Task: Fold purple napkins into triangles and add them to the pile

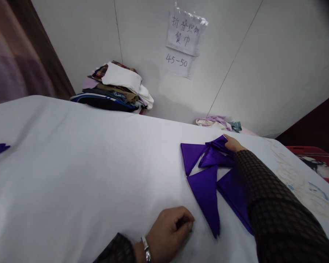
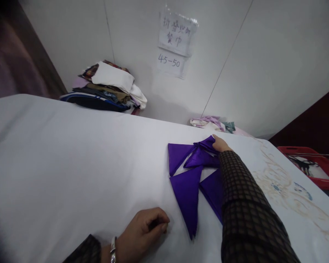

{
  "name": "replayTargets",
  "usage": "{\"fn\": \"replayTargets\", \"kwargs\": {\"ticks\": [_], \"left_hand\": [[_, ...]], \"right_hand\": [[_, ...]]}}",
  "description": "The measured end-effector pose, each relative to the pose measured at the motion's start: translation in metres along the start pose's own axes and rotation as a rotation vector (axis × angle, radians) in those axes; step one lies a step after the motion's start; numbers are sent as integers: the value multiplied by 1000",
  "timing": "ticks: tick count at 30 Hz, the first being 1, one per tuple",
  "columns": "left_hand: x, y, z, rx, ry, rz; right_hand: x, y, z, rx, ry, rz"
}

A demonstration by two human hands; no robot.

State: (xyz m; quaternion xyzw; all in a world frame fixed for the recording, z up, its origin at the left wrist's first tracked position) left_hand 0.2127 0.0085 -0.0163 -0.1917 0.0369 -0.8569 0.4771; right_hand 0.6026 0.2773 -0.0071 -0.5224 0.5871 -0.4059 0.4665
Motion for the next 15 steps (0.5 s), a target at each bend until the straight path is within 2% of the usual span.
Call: {"fn": "replayTargets", "kwargs": {"ticks": [3,5,10,15], "left_hand": [[0,-1,1,-6,9,-1],[1,-1,1,-8,11,0],[1,1,0,-7,15,2],[-2,2,-2,-29,42,12]], "right_hand": [[8,1,-3,39,96,-63],[15,2,-11,84,94,-42],[38,2,-48,158,-123,159],[64,2,-75,162,-348,185]]}}
Point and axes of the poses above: each hand's wrist, its own x-axis away from the middle knuckle, its own y-axis out of the palm, z = x × y, the point moved 2 cm from there along -x, towards the middle knuckle, and after that the axes turned 10 degrees about -y, right-handed, at the moved point
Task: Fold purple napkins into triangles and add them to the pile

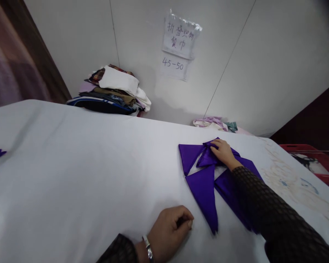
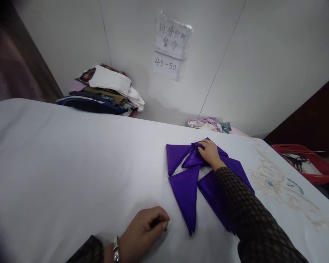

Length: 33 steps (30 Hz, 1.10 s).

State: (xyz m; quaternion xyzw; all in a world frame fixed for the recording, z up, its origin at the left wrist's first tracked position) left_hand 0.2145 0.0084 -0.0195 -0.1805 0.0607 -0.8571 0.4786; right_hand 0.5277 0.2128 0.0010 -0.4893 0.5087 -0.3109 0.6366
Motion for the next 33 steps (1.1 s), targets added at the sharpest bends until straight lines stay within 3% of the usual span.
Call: {"fn": "replayTargets", "kwargs": {"ticks": [8,14,18,26,33], "left_hand": [[-1,0,-3,-3,0,-11],[0,-1,1,-9,-10,-10],[0,-1,1,-21,-10,-13],[0,-2,1,-36,-18,-12],[0,-2,0,-34,-13,-9]], "right_hand": [[-4,-4,-8,130,-35,-151],[-10,-1,-9,139,146,-40],[-18,3,-13,152,193,-77],[-30,15,-21,175,99,-243],[-30,12,-17,182,10,-234]]}}
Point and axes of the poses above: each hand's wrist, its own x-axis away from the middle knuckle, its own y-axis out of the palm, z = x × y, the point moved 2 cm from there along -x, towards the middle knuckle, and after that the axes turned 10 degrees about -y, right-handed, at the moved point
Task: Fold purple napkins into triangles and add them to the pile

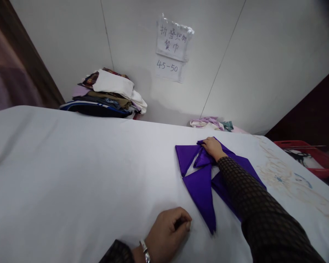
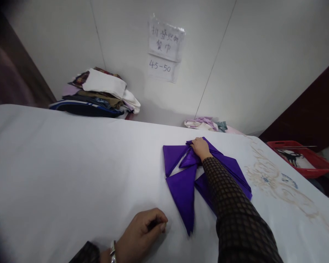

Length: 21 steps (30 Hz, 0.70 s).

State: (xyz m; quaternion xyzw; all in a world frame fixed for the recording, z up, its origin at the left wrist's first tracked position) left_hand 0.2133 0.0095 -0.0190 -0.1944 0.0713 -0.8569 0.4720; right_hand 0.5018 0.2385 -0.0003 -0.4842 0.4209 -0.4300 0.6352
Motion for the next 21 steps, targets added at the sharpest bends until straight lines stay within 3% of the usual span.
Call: {"fn": "replayTargets", "kwargs": {"ticks": [4,13,21], "left_hand": [[0,0,-2,-5,17,8],[-2,-1,-4,-21,29,-22],[-2,-1,-5,-11,39,-24]], "right_hand": [[1,8,8,-104,-86,31],[10,24,27,-207,-110,79],[9,13,21,-251,-121,147]]}}
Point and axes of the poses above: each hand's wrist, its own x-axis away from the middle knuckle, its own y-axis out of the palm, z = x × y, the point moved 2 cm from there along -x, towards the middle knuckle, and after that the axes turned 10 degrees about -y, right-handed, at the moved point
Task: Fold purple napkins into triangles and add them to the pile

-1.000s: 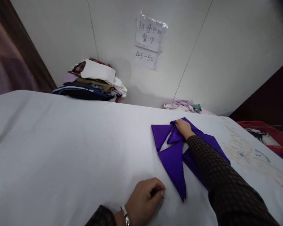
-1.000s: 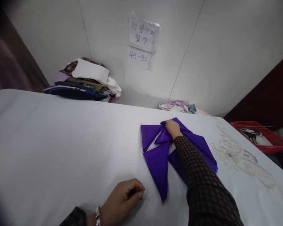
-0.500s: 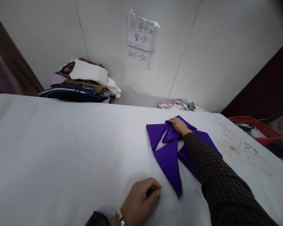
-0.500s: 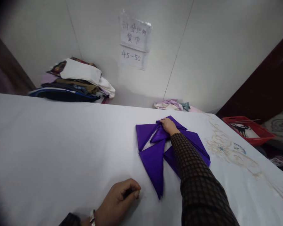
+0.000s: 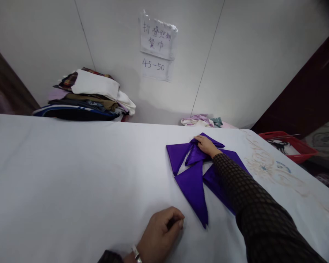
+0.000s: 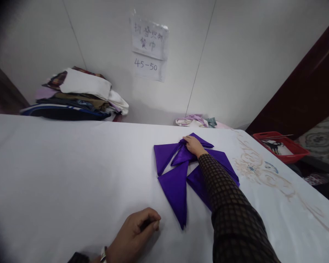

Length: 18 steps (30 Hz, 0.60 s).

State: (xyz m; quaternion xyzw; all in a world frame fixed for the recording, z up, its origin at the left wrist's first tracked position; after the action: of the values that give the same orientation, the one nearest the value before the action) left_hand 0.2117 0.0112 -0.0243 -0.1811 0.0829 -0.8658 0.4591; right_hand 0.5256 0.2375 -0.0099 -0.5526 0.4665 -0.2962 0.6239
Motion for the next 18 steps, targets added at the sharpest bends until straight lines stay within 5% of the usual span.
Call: {"fn": "replayTargets", "kwargs": {"ticks": [9,14,18], "left_hand": [[-1,-1,-2,-15,4,-4],[-1,0,-2,-21,6,5],[-1,1,-1,-1,3,2]], "right_hand": [[-19,10,-33,-86,19,-176],[-1,-10,1,76,308,-42],[32,-21,34,135,539,-107]]}}
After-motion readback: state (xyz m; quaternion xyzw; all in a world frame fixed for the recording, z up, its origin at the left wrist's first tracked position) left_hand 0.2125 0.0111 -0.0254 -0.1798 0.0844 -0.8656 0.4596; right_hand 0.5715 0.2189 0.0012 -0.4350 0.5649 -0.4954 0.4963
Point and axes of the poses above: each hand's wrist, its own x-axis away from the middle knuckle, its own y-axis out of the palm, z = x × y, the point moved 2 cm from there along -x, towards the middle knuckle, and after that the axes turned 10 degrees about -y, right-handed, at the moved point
